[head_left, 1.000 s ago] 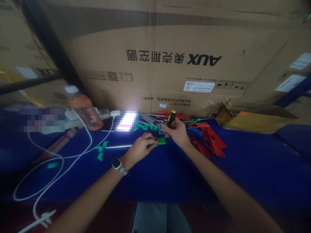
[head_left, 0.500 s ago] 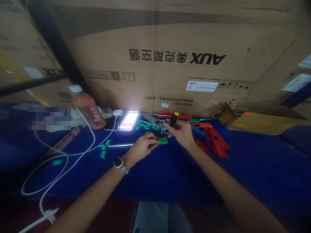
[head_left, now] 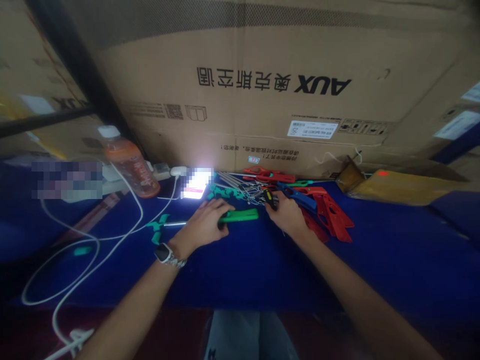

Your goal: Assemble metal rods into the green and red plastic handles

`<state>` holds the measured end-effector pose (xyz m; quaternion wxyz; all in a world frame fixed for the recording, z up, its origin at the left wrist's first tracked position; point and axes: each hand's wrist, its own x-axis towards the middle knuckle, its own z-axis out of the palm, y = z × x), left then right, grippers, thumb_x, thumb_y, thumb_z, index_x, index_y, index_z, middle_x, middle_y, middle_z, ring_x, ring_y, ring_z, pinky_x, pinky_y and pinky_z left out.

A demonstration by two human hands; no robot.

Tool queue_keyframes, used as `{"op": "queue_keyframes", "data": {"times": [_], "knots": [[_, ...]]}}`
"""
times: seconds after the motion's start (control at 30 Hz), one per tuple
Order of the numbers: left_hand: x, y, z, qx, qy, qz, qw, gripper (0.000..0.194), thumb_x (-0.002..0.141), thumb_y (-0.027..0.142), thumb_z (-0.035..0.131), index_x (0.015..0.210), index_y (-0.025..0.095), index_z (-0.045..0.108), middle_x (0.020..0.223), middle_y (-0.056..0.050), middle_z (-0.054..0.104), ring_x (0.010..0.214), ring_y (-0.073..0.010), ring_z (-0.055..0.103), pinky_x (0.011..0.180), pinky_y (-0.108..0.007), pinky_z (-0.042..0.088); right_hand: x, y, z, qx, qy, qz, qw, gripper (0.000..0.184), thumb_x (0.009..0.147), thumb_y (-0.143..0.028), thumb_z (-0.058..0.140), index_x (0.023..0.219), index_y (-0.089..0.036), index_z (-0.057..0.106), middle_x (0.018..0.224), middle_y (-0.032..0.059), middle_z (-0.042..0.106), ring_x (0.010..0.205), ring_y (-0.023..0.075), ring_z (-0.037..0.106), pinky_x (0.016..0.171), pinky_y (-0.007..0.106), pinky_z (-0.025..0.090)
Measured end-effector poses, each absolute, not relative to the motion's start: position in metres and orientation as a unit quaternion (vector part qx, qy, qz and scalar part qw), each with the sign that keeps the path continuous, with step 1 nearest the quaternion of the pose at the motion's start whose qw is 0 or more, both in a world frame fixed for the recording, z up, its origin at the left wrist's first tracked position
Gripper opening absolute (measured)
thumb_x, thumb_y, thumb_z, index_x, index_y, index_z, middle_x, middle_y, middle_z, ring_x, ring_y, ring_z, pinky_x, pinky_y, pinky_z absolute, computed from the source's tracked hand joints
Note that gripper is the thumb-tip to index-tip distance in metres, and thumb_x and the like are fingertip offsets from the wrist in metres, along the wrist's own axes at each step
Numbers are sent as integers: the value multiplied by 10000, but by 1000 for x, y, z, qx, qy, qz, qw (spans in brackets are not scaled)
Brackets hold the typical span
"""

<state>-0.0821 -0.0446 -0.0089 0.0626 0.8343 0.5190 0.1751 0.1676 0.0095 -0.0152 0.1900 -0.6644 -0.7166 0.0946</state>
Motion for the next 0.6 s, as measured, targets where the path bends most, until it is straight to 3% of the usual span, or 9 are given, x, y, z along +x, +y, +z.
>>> {"op": "queue_keyframes", "data": {"times": [0.13, 0.23, 0.3, 0.4, 0.5, 0.6], "knots": [[-80, -41, -8, 834, 519, 177, 63, 481, 790, 142, 595, 1266, 207, 621, 1196, -84, 663, 1118, -273, 612, 977, -429, 494, 164, 3, -14, -651, -738, 82, 159, 400, 908, -392, 556, 1266, -213, 564, 928, 93, 728, 861, 287, 717, 696, 344, 506], [-80, -38, -10, 833, 519, 184, 52, 458, 804, 119, 580, 1255, 182, 630, 1181, -97, 690, 1108, -275, 624, 953, -418, 507, 164, -3, -14, -612, -765, 41, 197, 361, 907, -345, 542, 1236, -208, 594, 1118, 118, 661, 835, 249, 694, 642, 322, 494], [-82, -37, -10, 836, 513, 186, 48, 369, 823, 131, 587, 1177, 192, 672, 1103, -82, 716, 1026, -258, 653, 903, -399, 524, 163, -7, -12, -563, -790, 3, 242, 349, 898, -354, 552, 1206, -209, 627, 1221, 135, 591, 927, 253, 667, 640, 315, 494], [-86, -36, -10, 842, 501, 197, 31, 268, 857, 165, 596, 1097, 211, 707, 1027, -63, 731, 907, -237, 680, 828, -380, 538, 159, -9, -8, -448, -843, -25, 296, 326, 887, -368, 590, 1161, -210, 670, 1232, 140, 581, 1109, 286, 579, 812, 379, 499], [-89, -38, -9, 848, 481, 224, 2, 293, 896, 170, 573, 1158, 221, 692, 1065, -56, 727, 902, -230, 691, 783, -365, 544, 154, -7, -3, -362, -884, 25, 294, 240, 914, -362, 606, 1086, -226, 703, 1174, 105, 656, 1121, 282, 573, 951, 460, 429], [-89, -40, -8, 852, 454, 259, -36, 326, 927, 149, 532, 1213, 225, 669, 1127, -59, 705, 939, -219, 682, 766, -352, 542, 151, -5, 0, -315, -887, 150, 304, 209, 957, -322, 572, 1094, -219, 692, 1030, 62, 727, 965, 209, 658, 904, 390, 471]]}}
